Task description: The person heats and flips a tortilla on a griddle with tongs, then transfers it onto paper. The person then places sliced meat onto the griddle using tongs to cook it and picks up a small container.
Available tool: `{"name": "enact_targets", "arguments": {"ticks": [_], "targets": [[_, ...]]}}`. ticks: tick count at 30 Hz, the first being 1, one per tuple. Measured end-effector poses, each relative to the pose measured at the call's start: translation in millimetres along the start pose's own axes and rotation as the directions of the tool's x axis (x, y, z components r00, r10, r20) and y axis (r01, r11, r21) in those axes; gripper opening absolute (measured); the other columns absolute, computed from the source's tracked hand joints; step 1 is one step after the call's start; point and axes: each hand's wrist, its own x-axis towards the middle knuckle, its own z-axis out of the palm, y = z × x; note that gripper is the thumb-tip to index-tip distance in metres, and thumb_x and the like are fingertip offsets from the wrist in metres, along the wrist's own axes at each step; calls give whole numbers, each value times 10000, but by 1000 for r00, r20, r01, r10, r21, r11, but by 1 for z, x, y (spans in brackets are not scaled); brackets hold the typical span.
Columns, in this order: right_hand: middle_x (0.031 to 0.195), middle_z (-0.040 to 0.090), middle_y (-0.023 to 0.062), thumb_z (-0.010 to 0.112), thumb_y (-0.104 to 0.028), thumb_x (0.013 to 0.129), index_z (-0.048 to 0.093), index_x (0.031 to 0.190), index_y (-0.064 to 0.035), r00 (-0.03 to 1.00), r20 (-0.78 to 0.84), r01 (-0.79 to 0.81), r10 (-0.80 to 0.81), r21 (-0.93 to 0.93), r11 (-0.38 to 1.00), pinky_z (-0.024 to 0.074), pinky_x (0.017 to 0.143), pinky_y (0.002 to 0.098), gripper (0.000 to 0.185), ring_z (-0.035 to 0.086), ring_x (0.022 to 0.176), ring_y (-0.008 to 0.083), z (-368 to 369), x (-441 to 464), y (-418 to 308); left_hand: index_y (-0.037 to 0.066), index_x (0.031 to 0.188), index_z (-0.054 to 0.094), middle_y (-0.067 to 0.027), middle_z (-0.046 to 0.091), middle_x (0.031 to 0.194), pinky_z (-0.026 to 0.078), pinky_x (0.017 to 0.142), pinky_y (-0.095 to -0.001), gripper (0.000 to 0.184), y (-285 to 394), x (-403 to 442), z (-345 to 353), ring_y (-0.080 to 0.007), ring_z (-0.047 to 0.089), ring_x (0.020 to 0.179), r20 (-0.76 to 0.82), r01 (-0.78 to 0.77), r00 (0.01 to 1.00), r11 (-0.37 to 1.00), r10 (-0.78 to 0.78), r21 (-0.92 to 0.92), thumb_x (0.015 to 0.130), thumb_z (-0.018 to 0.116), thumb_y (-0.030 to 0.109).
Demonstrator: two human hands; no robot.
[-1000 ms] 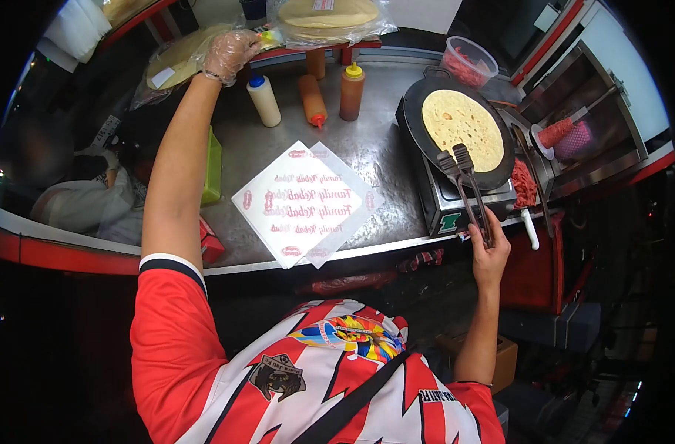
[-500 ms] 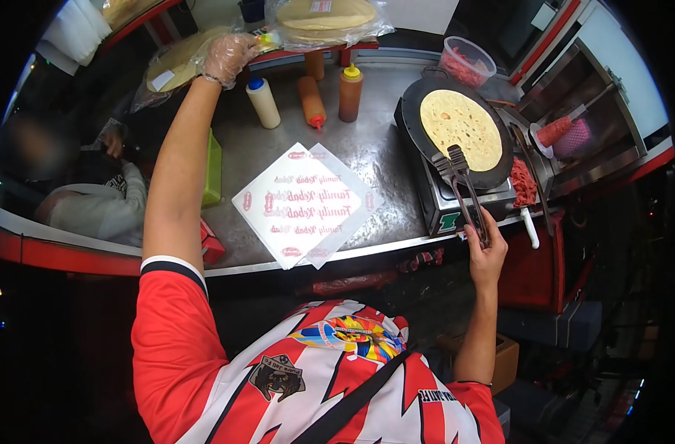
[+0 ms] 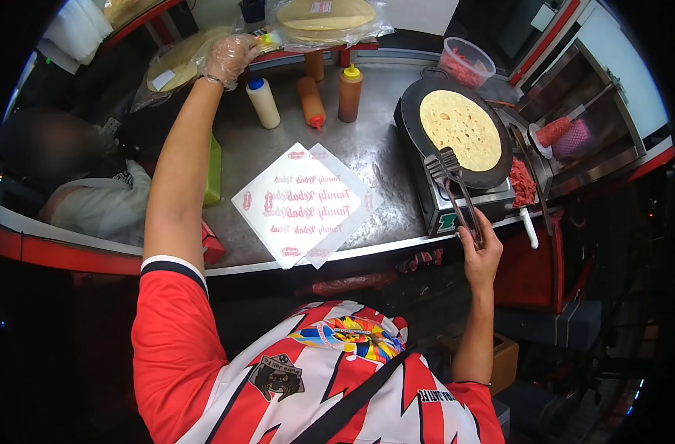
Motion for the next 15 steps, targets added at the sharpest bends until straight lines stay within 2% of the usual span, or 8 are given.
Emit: {"name": "enact_targets", "arguments": {"ticks": [3, 5, 6, 9, 12, 14, 15], "targets": [[1171, 731, 95, 751, -55, 963, 618, 1405, 43, 998, 45, -49, 50, -33, 998, 538, 890, 257, 472, 670, 991, 108, -1, 0, -5, 99, 1150, 768, -164, 761, 1120, 568, 881, -483, 307, -3, 0, 2, -391, 713, 1018, -26, -19, 999, 1000, 19, 2, 973, 703, 342], [1168, 732, 96, 753, -57, 961, 620, 1404, 40, 998, 44, -45, 47, -36, 998, 539, 885, 258, 472, 671, 983, 109, -1, 1, -6, 131, 1134, 782, -137, 775, 1087, 578, 879, -475, 302, -5, -1, 4, -372, 727, 998, -86, -68, 994, 998, 68, 4, 965, 696, 365], [1167, 733, 97, 754, -58, 960, 621, 1403, 38, 998, 45, -44, 45, -38, 998, 540, 883, 259, 473, 671, 979, 110, -1, 1, -7, 120, 1145, 775, -149, 770, 1093, 574, 877, -479, 302, -3, -1, 2, -380, 721, 1004, -64, -61, 996, 998, 61, 0, 970, 699, 353], [1156, 734, 100, 754, -55, 958, 623, 1399, 39, 997, 50, -61, 62, -19, 998, 543, 866, 263, 470, 671, 965, 110, -2, 3, -11, 100, 1167, 761, -171, 759, 1106, 567, 872, -488, 302, -1, 0, 0, -395, 712, 1015, -22, -39, 999, 999, 39, 8, 977, 707, 328], [1132, 730, 99, 774, -63, 940, 651, 1363, 36, 1000, 19, -16, 15, 34, 999, 533, 762, 241, 451, 649, 895, 94, -1, 6, -8, 113, 1165, 765, -155, 761, 1116, 573, 874, -485, 301, -3, 1, 6, -383, 719, 1009, -21, -11, 1000, 999, 11, 43, 975, 699, 337], [1127, 733, 99, 784, -62, 935, 655, 1358, 34, 1000, -5, 25, -25, -6, 1000, 525, 749, 234, 453, 638, 879, 90, -4, 9, -4, 128, 1162, 771, -137, 764, 1138, 581, 880, -479, 308, 4, 1, 1, -364, 730, 1011, -19, 14, 1000, 999, -13, 46, 976, 682, 357], [1073, 731, 89, 792, -68, 930, 661, 1351, 28, 1000, -22, 21, -22, -21, 1000, 509, 704, 236, 451, 607, 829, 82, -8, 11, -2, 121, 1161, 763, -143, 764, 1117, 581, 881, -477, 279, -5, 3, 12, -364, 728, 1017, 9, 22, 1000, 996, -23, 87, 980, 680, 316]]}}
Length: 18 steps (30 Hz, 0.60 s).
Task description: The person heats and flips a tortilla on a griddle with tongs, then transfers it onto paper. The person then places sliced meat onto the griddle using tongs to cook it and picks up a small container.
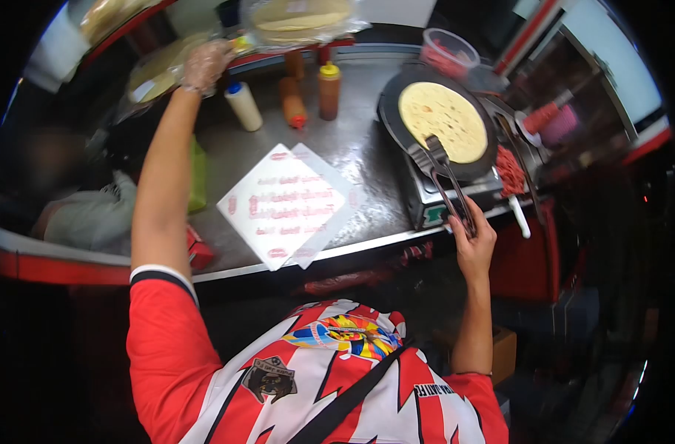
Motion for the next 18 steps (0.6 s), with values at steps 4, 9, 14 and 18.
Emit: {"name": "enact_targets", "arguments": {"ticks": [4, 9, 14, 18], "targets": [[927, 706, 86, 805, -123, 930, 672, 1324, 13, 992, -123, -18, 11, -62, 998, 481, 610, 264, 437, 566, 712, 97, -38, 27, 15, 44, 1127, 745, -149, 739, 1238, 569, 987, -431, 194, 14, -26, 5, -339, 700, 1158, -311, -119, 948, 980, 64, -161, 974, 725, 161], [959, 762, 185, 782, -257, 934, 706, 1251, 1, 996, -87, -18, -11, -329, 944, 551, 675, 375, 416, 715, 741, 273, -91, 77, 41, 8, 1109, 741, -189, 730, 1176, 569, 928, -431, 191, 145, -110, -66, -359, 703, 1063, -394, -66, 918, 963, -44, -263, 920, 747, 38], [958, 757, 185, 787, -289, 922, 721, 1245, -26, 997, 60, 78, -57, -448, 891, 559, 701, 420, 421, 723, 775, 329, -95, 99, 84, 1, 1164, 728, -172, 741, 1179, 541, 1019, -419, 257, 221, -253, 18, -345, 707, 1106, 132, 374, 922, 745, -365, -552, 913, 741, 58], [943, 740, 174, 780, -299, 921, 718, 1255, -52, 979, 193, 146, -65, -440, 886, 561, 733, 454, 421, 719, 804, 359, -112, 118, 89, 4, 1196, 734, -160, 741, 1210, 539, 1018, -404, 277, 261, -306, 98, -321, 710, 1127, 263, 636, 716, 448, -647, -629, 938, 747, 102]]}}
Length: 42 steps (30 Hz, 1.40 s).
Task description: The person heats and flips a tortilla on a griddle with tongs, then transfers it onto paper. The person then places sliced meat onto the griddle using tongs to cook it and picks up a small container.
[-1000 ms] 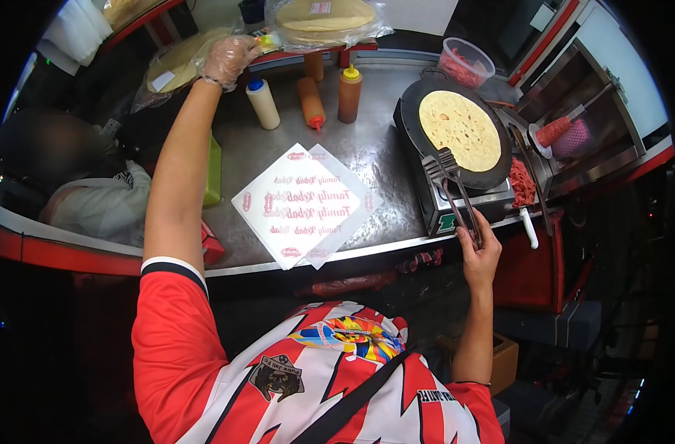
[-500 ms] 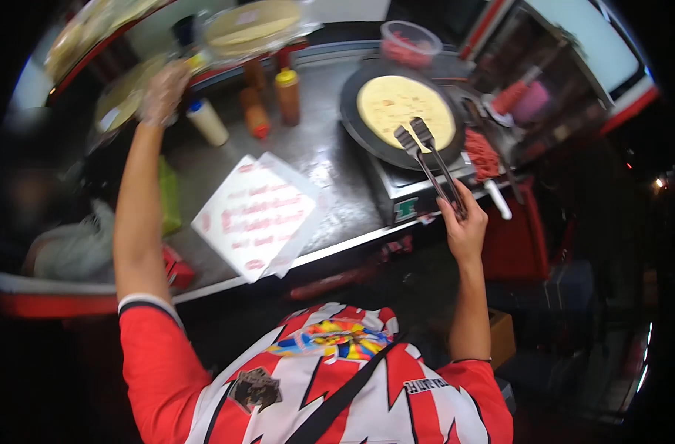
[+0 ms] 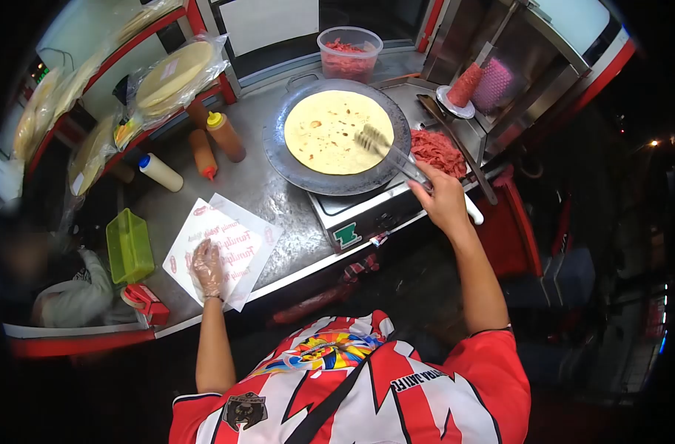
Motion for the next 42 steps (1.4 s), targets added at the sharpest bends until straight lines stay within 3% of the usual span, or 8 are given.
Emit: {"name": "enact_targets", "arguments": {"ticks": [4, 10, 15, 27, 31, 33, 36, 42], "targets": [[937, 690, 122, 803, -227, 882, 689, 1308, -100, 982, 43, 186, -183, -82, 979, 556, 759, 454, 459, 692, 843, 334, -15, 15, 35, 12, 1206, 727, -166, 727, 1196, 532, 1023, -435, 280, 19, -15, 16, -333, 682, 1133, -85, -222, 960, 908, 268, 356, 944, 728, 112], [899, 613, 30, 782, -79, 749, 739, 1257, -149, 841, 66, 528, -537, -311, 790, 547, 703, 382, 514, 620, 811, 240, -85, 38, 89, 29, 1190, 718, -175, 699, 1232, 501, 1059, -474, 295, 16, -19, 24, -368, 636, 1187, -73, -269, 937, 841, 340, 469, 919, 730, 144], [906, 622, 36, 657, -103, 861, 745, 1287, -178, 681, -7, 704, -732, -266, 658, 549, 706, 354, 441, 632, 853, 213, -21, 82, 84, 22, 1135, 712, -192, 696, 1205, 490, 1035, -510, 288, 21, -16, 25, -387, 628, 1171, -7, -332, 918, 776, 397, 536, 869, 747, 125], [865, 727, 145, 805, -298, 888, 761, 1242, -136, 827, -320, 513, -462, 93, 853, 554, 666, 415, 392, 706, 731, 317, -49, 229, 70, 8, 1155, 697, -204, 687, 1210, 480, 1044, -514, 342, 18, -12, 28, -393, 627, 1173, 21, -338, 911, 718, 412, 609, 841, 731, 136], [873, 727, 165, 800, -283, 905, 731, 1276, -47, 983, -101, 177, -155, 283, 943, 549, 698, 422, 445, 704, 749, 313, -22, 162, 79, 23, 1176, 699, -211, 686, 1231, 484, 1048, -518, 365, 18, -16, 26, -407, 629, 1179, 2, -333, 914, 746, 406, 577, 829, 738, 130], [929, 738, 174, 798, -282, 912, 713, 1277, -12, 968, 97, 211, -233, 193, 958, 551, 733, 428, 462, 711, 784, 318, -3, 124, 94, 33, 1184, 700, -215, 685, 1234, 486, 1048, -520, 371, 22, -16, 27, -415, 628, 1179, -14, -312, 922, 765, 387, 564, 828, 739, 127], [962, 714, 172, 804, -228, 907, 688, 1310, -50, 941, -44, 335, -334, 227, 914, 548, 789, 436, 455, 713, 866, 337, 11, 89, 101, 48, 1200, 700, -207, 678, 1263, 485, 1051, -516, 371, 20, -16, 26, -412, 614, 1205, -6, -312, 926, 771, 378, 555, 838, 734, 120], [926, 652, 126, 794, -117, 863, 666, 1362, -91, 941, 116, 325, -319, -36, 945, 545, 768, 447, 516, 678, 830, 332, -42, 50, 75, 68, 1209, 704, -170, 662, 1314, 479, 1056, -515, 370, 19, -17, 26, -388, 593, 1234, -3, -326, 924, 792, 382, 516, 844, 745, 114]]}}
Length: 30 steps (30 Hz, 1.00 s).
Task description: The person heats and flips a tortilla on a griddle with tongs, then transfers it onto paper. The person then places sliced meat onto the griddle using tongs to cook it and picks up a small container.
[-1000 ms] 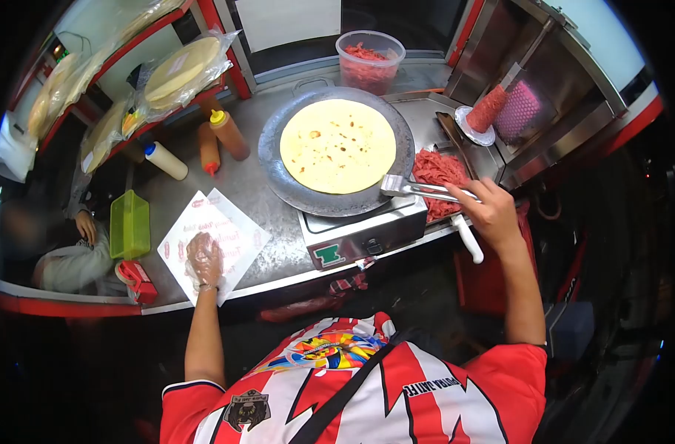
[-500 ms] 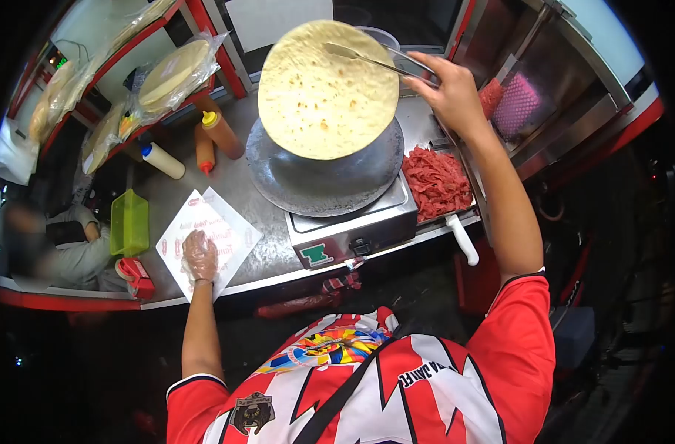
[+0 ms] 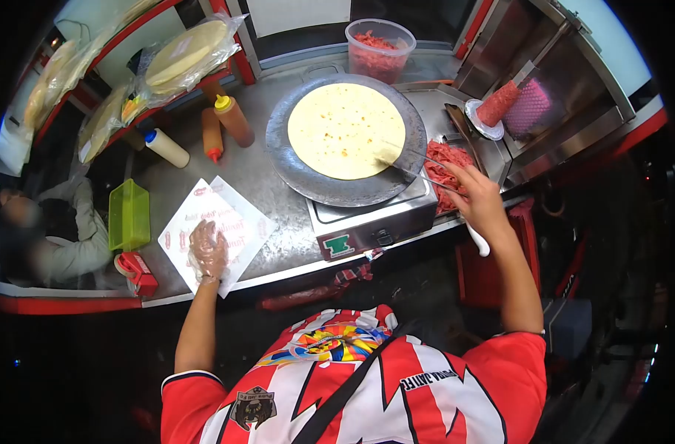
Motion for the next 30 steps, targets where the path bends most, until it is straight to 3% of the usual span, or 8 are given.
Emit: {"name": "enact_targets", "arguments": {"ticks": [6, 13, 16, 17, 19, 21, 25, 30], "targets": [[898, 614, 68, 758, -33, 745, 729, 1303, -133, 974, -48, 190, -221, -358, 914, 545, 698, 392, 568, 651, 834, 241, -9, -14, -56, 72, 1202, 714, -137, 660, 1338, 480, 1078, -486, 394, 1, 0, -5, -369, 596, 1246, -3, 75, 997, 987, -76, -142, 813, 772, 58], [849, 577, 79, 716, -127, 928, 688, 1304, -96, 980, -128, 81, -152, -442, 894, 553, 642, 403, 378, 653, 747, 259, 110, 68, -119, 18, 1236, 693, -188, 691, 1264, 492, 1081, -456, 346, -27, 1, -5, -349, 627, 1226, 111, 191, 981, 885, -158, -424, 896, 717, 76], [820, 572, 80, 759, -87, 894, 695, 1272, -78, 957, -223, 111, -186, -310, 944, 541, 624, 414, 383, 647, 714, 264, 100, 87, -194, 13, 1308, 647, -118, 709, 1277, 519, 1054, -411, 366, -66, 2, 24, -272, 678, 1135, 254, 376, 914, 430, -316, -821, 1008, 691, 217], [823, 580, 82, 772, -62, 877, 702, 1266, -67, 940, -260, 161, -221, -232, 959, 535, 615, 410, 395, 645, 713, 266, 102, 86, -216, -4, 1342, 617, -125, 696, 1303, 511, 1067, -421, 433, -73, 10, 17, -274, 666, 1160, 457, 543, 807, 165, -375, -824, 1033, 656, 297], [832, 592, 79, 774, -42, 868, 706, 1289, -70, 938, -257, 202, -231, -136, 970, 537, 611, 408, 427, 644, 711, 260, 115, 74, -266, -39, 1446, 515, -196, 616, 1419, 472, 1116, -460, 720, -55, 37, -34, -336, 605, 1276, 760, 701, 585, -294, -284, -650, 1046, 552, 558], [844, 604, 76, 769, -42, 859, 713, 1296, -81, 937, -202, 275, -284, -72, 959, 537, 601, 401, 442, 640, 699, 251, 156, 54, -301, -39, 1483, 472, -249, 543, 1486, 430, 1162, -484, 852, -51, 54, -71, -394, 547, 1351, 876, 619, 474, -675, -87, -402, 1002, 541, 661], [830, 565, 69, 686, -77, 864, 695, 1328, -78, 931, 10, 365, -366, 47, 930, 537, 592, 386, 464, 630, 731, 242, 260, 12, -321, -64, 1523, 430, -244, 532, 1525, 343, 1226, -549, 986, -95, 40, -63, -381, 526, 1398, 842, 474, 537, -843, 48, -254, 971, 453, 753], [872, 566, 73, 666, -74, 867, 665, 1357, -77, 896, 231, 383, -379, 28, 923, 554, 665, 384, 490, 642, 798, 252, 223, 7, -300, -44, 1421, 536, -157, 668, 1321, 619, 885, -394, 493, -111, 33, -63, -266, 722, 1090, 858, 744, 446, -427, -256, -514, 949, 665, 15]]}}
